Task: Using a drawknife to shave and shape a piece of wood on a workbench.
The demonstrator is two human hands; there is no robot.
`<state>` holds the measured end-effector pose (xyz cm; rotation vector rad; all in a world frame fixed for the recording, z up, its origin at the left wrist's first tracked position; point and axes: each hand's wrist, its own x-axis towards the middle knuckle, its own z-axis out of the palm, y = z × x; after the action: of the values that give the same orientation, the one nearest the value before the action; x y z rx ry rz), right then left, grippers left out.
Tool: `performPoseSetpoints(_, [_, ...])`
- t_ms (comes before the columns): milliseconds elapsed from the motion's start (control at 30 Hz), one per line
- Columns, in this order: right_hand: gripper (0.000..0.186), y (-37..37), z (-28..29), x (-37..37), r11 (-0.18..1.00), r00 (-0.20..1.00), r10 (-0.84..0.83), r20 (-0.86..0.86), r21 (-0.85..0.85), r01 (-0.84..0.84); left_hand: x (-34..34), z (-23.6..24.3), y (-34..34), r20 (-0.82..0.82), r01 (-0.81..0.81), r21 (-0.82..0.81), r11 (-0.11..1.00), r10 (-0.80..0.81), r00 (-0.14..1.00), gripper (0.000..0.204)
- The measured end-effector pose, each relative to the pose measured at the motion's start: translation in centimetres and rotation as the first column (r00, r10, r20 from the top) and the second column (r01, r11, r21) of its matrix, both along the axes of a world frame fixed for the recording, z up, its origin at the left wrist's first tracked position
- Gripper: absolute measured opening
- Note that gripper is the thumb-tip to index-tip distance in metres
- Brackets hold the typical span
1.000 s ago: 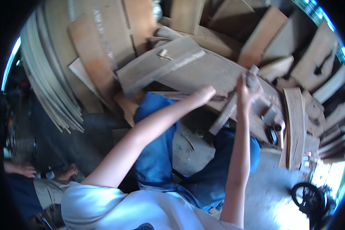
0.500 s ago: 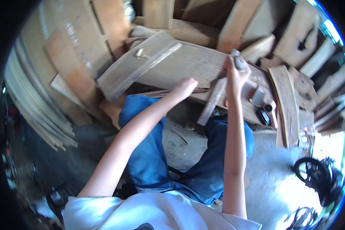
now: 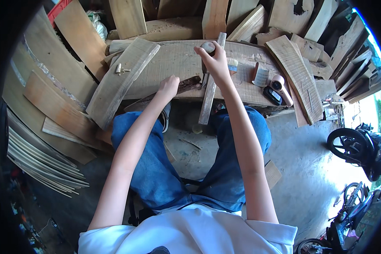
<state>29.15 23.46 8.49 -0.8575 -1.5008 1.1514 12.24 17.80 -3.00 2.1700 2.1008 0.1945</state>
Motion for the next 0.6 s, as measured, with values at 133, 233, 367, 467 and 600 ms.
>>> performPoseSetpoints(133, [0.030, -0.8, 0.5, -0.7, 0.999, 0.986, 0.050, 0.161, -0.011, -0.048, -0.9, -2.0, -1.2, -0.112, 0.010, 0.129, 0.992, 0.004, 0.994, 0.012])
performPoseSetpoints(233, [0.030, -0.3, 0.6, 0.9, 0.999, 0.972, 0.028, 0.233, -0.039, -0.019, 0.7, -1.2, -0.5, 0.152, 0.061, -0.097, 0.993, -0.046, 0.987, 0.013])
performPoseSetpoints(367, [0.031, -0.5, -0.1, -1.1, 0.998, 0.981, 0.027, 0.191, -0.063, -0.015, -0.4, -1.3, -2.1, 0.035, 0.075, -0.137, 0.988, -0.071, 0.997, 0.011])
performPoseSetpoints(467, [0.031, -0.2, 0.3, -0.3, 0.998, 0.982, -0.003, 0.190, -0.062, 0.015, 0.1, -1.1, -2.0, 0.034, 0.123, -0.140, 0.982, -0.120, 0.992, 0.012])
performPoseSetpoints(600, [0.031, 0.0, 0.3, -0.6, 0.999, 0.997, -0.031, 0.065, -0.027, 0.033, -0.7, -1.7, -2.8, 0.079, 0.123, -0.119, 0.985, -0.114, 0.990, 0.020])
